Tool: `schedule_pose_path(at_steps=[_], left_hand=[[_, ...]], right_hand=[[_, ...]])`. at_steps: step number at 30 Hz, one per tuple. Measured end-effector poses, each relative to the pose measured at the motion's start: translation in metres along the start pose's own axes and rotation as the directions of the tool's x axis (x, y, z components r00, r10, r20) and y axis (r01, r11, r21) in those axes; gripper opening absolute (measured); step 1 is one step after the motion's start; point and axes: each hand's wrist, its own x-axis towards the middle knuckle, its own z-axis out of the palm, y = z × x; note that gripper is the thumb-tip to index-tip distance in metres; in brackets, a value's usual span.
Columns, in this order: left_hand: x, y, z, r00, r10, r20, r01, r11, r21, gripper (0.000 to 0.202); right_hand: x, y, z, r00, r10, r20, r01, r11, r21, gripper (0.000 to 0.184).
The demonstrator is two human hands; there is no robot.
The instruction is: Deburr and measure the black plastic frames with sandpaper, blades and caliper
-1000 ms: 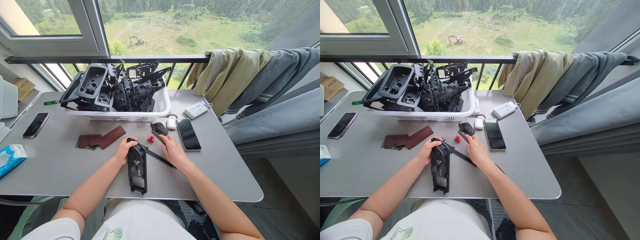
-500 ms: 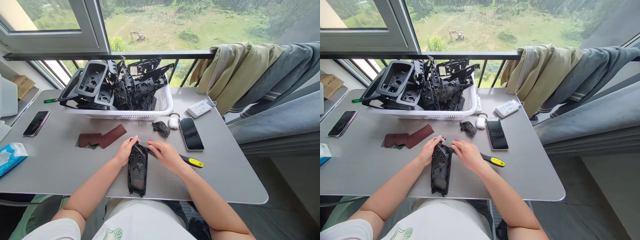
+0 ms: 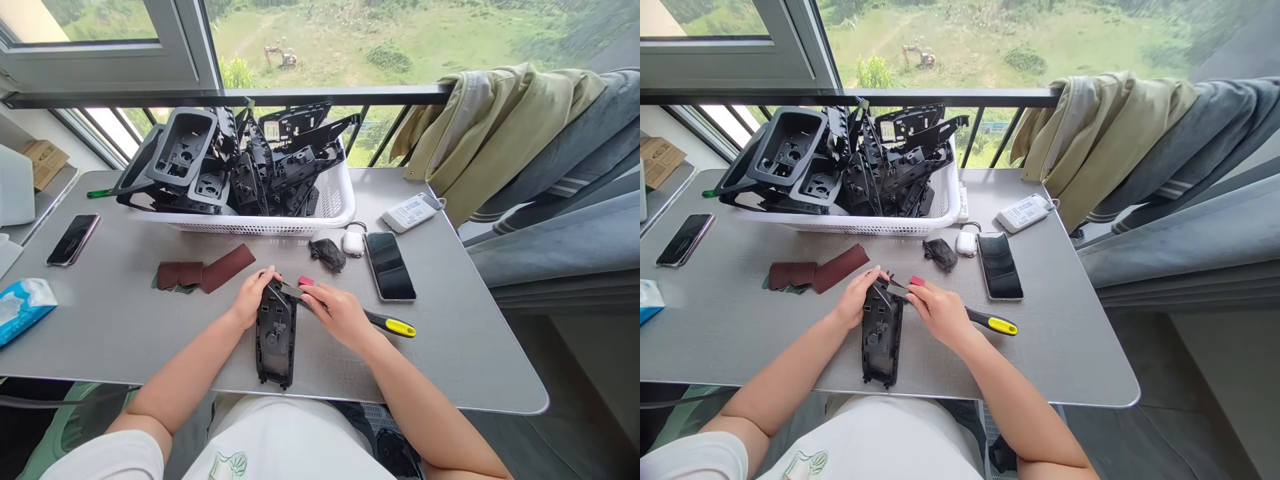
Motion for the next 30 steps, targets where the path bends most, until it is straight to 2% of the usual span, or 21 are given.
schedule_pose_path(at_steps=[8,13,18,20,24,30], left_hand=[[0.000,-0.003,0.000,0.999,-0.037,0.034,0.036,0.999,0.017,0.054],[0.000,-0.003,0.000,0.998,-0.046,0.043,0.045,0.999,0.013,0.052],[0.001,-0.004,-0.001,0.998,-0.058,0.030,0.057,0.998,0.014,0.051],[0.000,-0.003,-0.001,0.998,-0.059,0.036,0.059,0.998,-0.004,0.051],[-0.002,0.000,0.000,0.997,-0.041,0.064,0.042,0.999,-0.002,0.041],[-0.004,0.002,0.000,0.998,-0.034,0.052,0.033,0.999,0.019,0.025]], right_hand=[[0.001,-0.001,-0.004,0.997,0.038,0.069,-0.042,0.998,0.050,0.037],[0.001,0.000,-0.005,0.998,0.051,0.040,-0.053,0.998,0.041,0.037],[0.000,-0.001,-0.007,0.994,0.049,0.095,-0.056,0.996,0.067,0.036],[0.000,0.000,-0.009,0.995,0.066,0.078,-0.073,0.993,0.090,0.036],[0.001,0.001,-0.011,0.994,0.103,0.031,-0.107,0.983,0.149,0.036],[0.002,-0.002,-0.012,0.990,0.136,0.029,-0.139,0.983,0.124,0.036]])
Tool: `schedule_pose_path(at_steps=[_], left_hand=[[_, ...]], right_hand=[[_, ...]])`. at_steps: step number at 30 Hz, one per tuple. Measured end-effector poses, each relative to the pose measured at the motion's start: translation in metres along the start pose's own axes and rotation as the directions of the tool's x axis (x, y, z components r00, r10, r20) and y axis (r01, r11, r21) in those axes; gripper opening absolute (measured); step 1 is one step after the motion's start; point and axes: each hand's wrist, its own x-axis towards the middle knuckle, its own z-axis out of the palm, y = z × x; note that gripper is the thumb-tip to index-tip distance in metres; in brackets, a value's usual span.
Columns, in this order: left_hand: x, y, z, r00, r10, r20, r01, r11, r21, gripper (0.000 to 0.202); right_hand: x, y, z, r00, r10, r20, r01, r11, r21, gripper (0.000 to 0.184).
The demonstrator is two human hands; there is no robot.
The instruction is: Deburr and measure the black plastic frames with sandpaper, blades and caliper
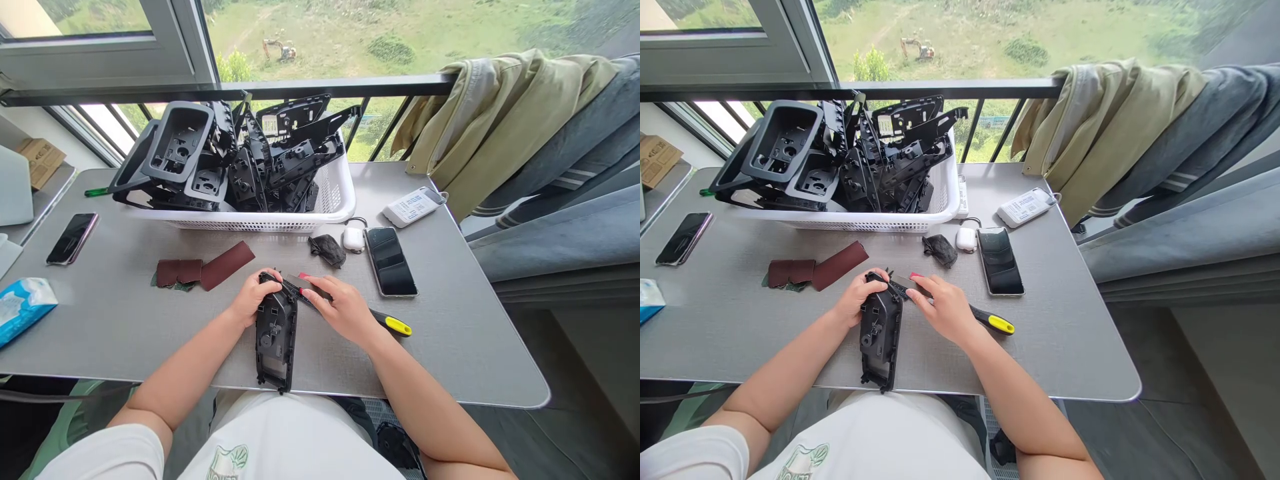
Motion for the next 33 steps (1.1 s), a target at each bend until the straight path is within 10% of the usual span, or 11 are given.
schedule_pose_path(at_steps=[33], left_hand=[[-0.010,-0.013,-0.003,0.926,0.127,0.356,-0.119,0.992,-0.043,0.052]], right_hand=[[-0.007,0.001,-0.015,0.998,-0.058,0.037,0.052,0.986,0.157,0.044]])
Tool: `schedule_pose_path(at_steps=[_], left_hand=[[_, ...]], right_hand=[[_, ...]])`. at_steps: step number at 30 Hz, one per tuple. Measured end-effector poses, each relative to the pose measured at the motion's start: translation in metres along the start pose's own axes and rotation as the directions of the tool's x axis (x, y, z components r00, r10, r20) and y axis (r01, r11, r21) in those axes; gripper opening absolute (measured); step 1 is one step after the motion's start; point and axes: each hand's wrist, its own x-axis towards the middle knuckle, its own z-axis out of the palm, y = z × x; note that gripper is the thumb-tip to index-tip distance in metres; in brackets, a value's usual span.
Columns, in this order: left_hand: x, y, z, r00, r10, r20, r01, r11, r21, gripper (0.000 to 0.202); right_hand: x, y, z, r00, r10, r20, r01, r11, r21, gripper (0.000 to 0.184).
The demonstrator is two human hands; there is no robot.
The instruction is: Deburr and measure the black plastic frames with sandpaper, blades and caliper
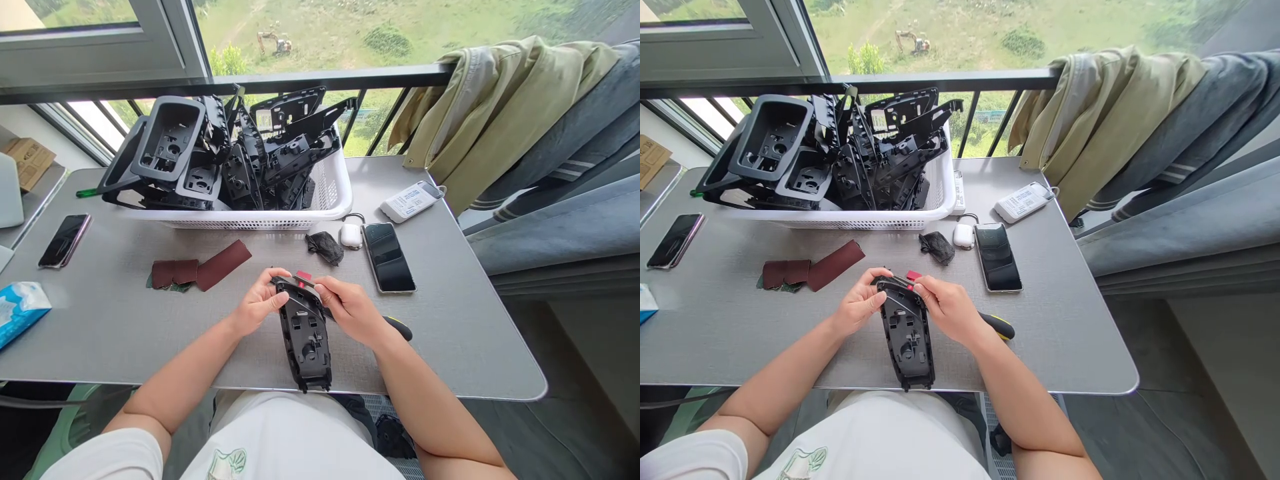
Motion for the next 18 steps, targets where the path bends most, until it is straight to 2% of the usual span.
schedule_pose_path(at_steps=[9,13,18], left_hand=[[0.000,-0.002,-0.004,0.991,-0.096,0.093,0.096,0.995,-0.001,0.056],[0.001,-0.005,-0.008,0.986,-0.075,0.148,0.078,0.997,-0.014,0.051],[0.002,-0.005,-0.008,0.986,-0.057,0.155,0.058,0.998,-0.005,0.047]], right_hand=[[-0.007,-0.008,0.001,0.997,-0.073,0.032,0.077,0.989,-0.124,0.042],[-0.007,-0.009,0.006,0.996,-0.087,0.003,0.087,0.987,-0.139,0.038],[-0.007,-0.009,0.008,0.993,-0.111,-0.027,0.105,0.983,-0.151,0.035]])
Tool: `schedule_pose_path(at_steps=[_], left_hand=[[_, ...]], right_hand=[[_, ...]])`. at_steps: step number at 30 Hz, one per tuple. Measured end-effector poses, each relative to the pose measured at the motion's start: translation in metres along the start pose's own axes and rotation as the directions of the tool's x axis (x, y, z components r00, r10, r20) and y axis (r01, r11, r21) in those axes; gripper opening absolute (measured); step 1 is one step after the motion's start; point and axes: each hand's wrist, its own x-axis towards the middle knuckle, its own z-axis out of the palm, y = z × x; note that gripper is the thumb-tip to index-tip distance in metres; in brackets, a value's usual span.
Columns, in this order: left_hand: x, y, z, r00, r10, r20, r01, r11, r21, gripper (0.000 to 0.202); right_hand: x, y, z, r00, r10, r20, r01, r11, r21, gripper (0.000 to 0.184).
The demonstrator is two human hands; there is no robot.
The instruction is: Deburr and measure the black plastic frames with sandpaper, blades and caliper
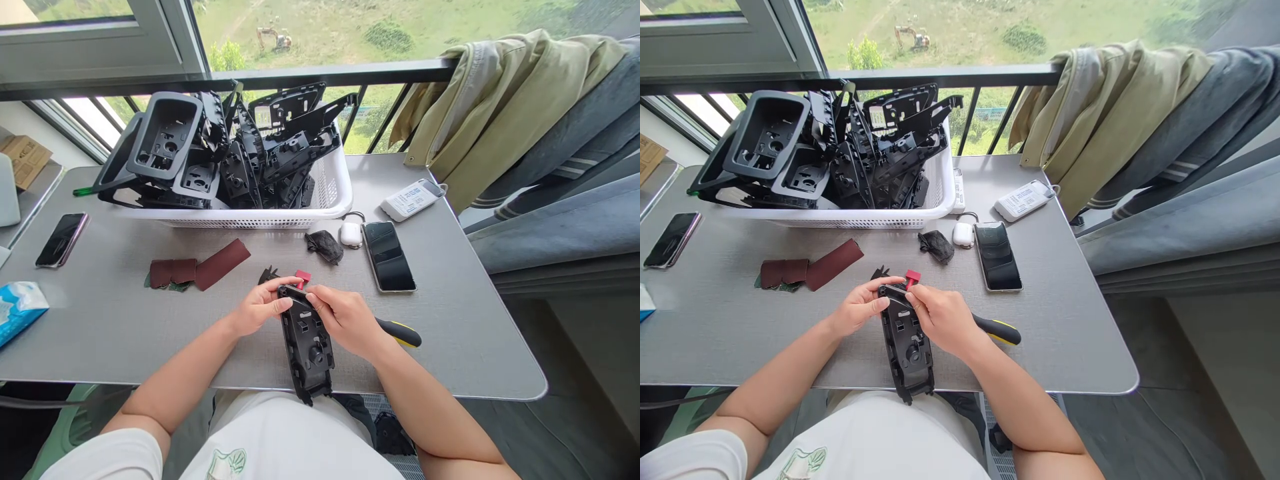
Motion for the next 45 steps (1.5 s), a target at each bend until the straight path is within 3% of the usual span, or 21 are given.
schedule_pose_path(at_steps=[8,12,21,32,38,41,45], left_hand=[[0.0009,-0.0006,-0.0012,1.000,0.005,-0.020,-0.004,0.998,0.055,0.049],[0.0012,-0.0009,-0.0008,1.000,0.015,-0.015,-0.014,0.998,0.057,0.045],[0.0009,-0.0010,-0.0017,1.000,0.008,-0.024,-0.007,1.000,0.021,0.044],[0.0019,-0.0015,-0.0007,1.000,0.005,-0.026,-0.004,1.000,0.029,0.044],[0.0013,0.0002,0.0010,1.000,0.001,-0.022,0.000,1.000,0.018,0.047],[0.0018,0.0017,0.0024,0.999,0.010,-0.047,-0.009,0.999,0.033,0.041],[0.0031,0.0041,0.0040,0.986,0.060,-0.156,-0.051,0.997,0.063,0.045]], right_hand=[[-0.0035,-0.0012,-0.0041,0.996,-0.077,-0.037,0.078,0.996,0.036,0.036],[-0.0025,0.0004,-0.0006,0.997,-0.023,-0.075,0.022,1.000,-0.021,0.033],[-0.0024,0.0001,-0.0041,0.999,-0.044,-0.021,0.045,0.997,0.063,0.034],[-0.0006,-0.0016,0.0007,0.997,0.064,-0.043,-0.061,0.996,0.064,0.030],[-0.0003,-0.0008,-0.0024,1.000,0.010,0.015,-0.011,0.998,0.065,0.035],[-0.0011,0.0005,-0.0057,1.000,-0.022,-0.015,0.024,0.986,0.163,0.035],[-0.0005,0.0057,-0.0078,0.996,0.020,-0.087,-0.003,0.982,0.191,0.034]])
